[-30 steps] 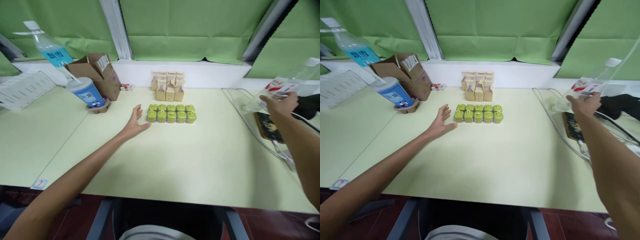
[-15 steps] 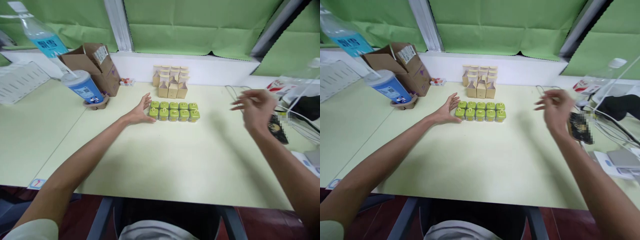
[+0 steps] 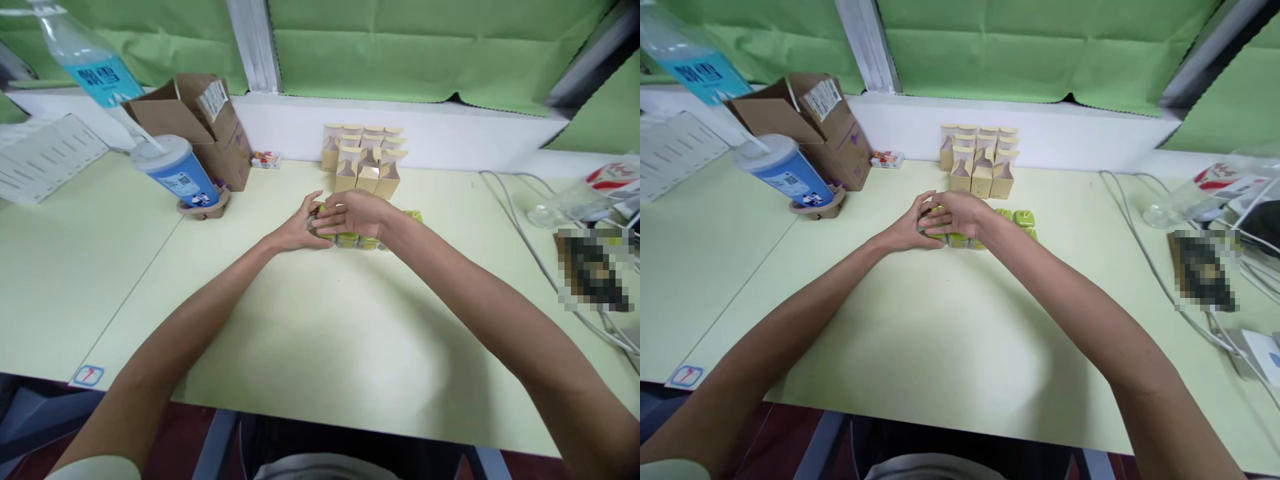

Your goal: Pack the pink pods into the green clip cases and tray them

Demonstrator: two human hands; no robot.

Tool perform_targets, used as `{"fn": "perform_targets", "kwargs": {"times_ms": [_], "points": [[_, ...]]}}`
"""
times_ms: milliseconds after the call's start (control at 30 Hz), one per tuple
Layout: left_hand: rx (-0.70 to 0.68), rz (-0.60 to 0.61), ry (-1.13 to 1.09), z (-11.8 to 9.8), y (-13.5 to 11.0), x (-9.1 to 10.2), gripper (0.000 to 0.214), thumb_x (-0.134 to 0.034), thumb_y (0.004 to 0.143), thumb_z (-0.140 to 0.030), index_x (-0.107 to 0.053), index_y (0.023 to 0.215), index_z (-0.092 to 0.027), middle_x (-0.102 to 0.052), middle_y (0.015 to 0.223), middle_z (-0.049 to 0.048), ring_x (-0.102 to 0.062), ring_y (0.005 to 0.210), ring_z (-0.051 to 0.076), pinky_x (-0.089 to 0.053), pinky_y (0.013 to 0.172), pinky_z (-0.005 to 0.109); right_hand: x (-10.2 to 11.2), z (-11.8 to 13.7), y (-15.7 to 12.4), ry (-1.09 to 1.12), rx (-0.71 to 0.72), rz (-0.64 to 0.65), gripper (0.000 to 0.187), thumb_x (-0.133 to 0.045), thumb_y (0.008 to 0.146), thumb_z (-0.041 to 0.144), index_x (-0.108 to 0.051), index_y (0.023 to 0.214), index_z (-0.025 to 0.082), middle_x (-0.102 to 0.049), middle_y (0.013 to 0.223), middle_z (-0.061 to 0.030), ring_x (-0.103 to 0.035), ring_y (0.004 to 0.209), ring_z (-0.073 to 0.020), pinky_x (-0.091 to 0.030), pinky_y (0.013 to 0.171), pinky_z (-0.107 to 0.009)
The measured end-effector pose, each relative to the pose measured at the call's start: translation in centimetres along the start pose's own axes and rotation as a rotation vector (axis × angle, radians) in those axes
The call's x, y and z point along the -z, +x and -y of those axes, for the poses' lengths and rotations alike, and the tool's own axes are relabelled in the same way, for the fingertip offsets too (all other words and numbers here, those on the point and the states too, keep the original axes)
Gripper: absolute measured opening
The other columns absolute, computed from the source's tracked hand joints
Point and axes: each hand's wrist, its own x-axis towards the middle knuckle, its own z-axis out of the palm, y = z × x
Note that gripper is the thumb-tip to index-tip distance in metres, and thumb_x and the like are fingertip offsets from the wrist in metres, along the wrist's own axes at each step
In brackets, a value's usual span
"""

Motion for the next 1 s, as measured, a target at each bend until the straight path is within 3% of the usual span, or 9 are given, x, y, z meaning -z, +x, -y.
{"fn": "perform_targets", "kwargs": {"times_ms": [167,300,433,533,633,733,900,1000], "points": [[-0.081,-0.006,0.095,0.6,0.2,0.3,0.13,-0.098,0.066,-0.035,-0.019,0.169,-0.035,-0.053,0.155,0.0145,-0.052,0.152,0.036,-0.041,0.13,0.062,-0.8,0.3,-0.3,0.002,0.047,-0.141,0.011,-0.063,0.095,0.01,-0.069,0.086,0.012,-0.069,0.083,-0.0099,-0.071,0.075,-0.0192,-0.069,0.075,-0.036],[-0.092,0.012,0.102,0.8,0.2,0.5,0.129,-0.099,0.067,-0.038,-0.019,0.168,-0.038,-0.053,0.155,0.0136,-0.054,0.149,0.036,-0.042,0.127,0.06,-1.5,-0.2,0.4,0.012,0.076,-0.187,0.018,-0.058,0.093,0.001,-0.068,0.083,0.011,-0.071,0.078,-0.0108,-0.073,0.074,-0.0183,-0.068,0.076,-0.029],[-0.071,0.025,0.139,0.7,0.2,0.6,0.128,-0.098,0.068,-0.043,-0.019,0.168,-0.033,-0.05,0.158,0.017,-0.053,0.151,0.038,-0.043,0.126,0.06,-1.9,-0.2,0.8,0.041,0.134,-0.265,0.025,-0.058,0.093,-0.001,-0.063,0.075,0.016,-0.067,0.069,-0.0063,-0.07,0.069,-0.0163,-0.066,0.074,-0.027],[-0.125,0.026,0.155,0.9,0.5,0.7,0.131,-0.099,0.066,-0.05,-0.021,0.168,-0.028,-0.05,0.159,0.0202,-0.05,0.154,0.041,-0.042,0.127,0.061,-1.7,0.8,-1.0,0.053,0.255,-0.282,0.027,-0.058,0.095,-0.001,-0.062,0.076,0.018,-0.068,0.07,-0.004,-0.07,0.07,-0.0135,-0.066,0.079,-0.028],[-0.188,0.013,0.179,1.5,0.9,0.7,0.135,-0.1,0.064,-0.059,-0.021,0.169,-0.027,-0.055,0.156,0.0201,-0.051,0.153,0.043,-0.04,0.128,0.061,-1.4,1.4,-4.6,0.043,0.421,-0.23,0.029,-0.052,0.098,-0.001,-0.066,0.079,0.016,-0.07,0.075,-0.0053,-0.073,0.076,-0.0138,-0.066,0.087,-0.03],[-0.172,0.032,0.19,2.0,1.1,0.9,0.136,-0.099,0.063,-0.061,-0.02,0.169,-0.03,-0.056,0.155,0.0192,-0.055,0.149,0.041,-0.044,0.124,0.06,-1.4,-0.7,-7.6,0.035,0.529,-0.194,0.021,-0.06,0.094,0.0,-0.071,0.083,0.014,-0.073,0.08,-0.0066,-0.075,0.077,-0.0166,-0.065,0.085,-0.032],[-0.162,0.039,0.187,2.3,1.2,1.2,0.143,-0.101,0.059,-0.058,-0.017,0.171,-0.027,-0.054,0.158,0.0208,-0.049,0.155,0.038,-0.036,0.13,0.059,-2.2,-7.2,-8.1,0.159,0.377,-0.194,0.011,-0.067,0.087,0.006,-0.072,0.092,0.015,-0.078,0.084,-0.0059,-0.078,0.078,-0.0178,-0.067,0.087,-0.034],[-0.151,0.041,0.17,2.2,1.3,1.2,0.148,-0.102,0.057,-0.06,-0.014,0.172,-0.025,-0.052,0.16,0.0223,-0.047,0.157,0.039,-0.035,0.131,0.059,-2.8,-9.1,-7.8,0.191,0.285,-0.155,0.013,-0.069,0.086,0.006,-0.071,0.095,0.014,-0.078,0.085,-0.0058,-0.079,0.081,-0.0177,-0.068,0.088,-0.034]]}}
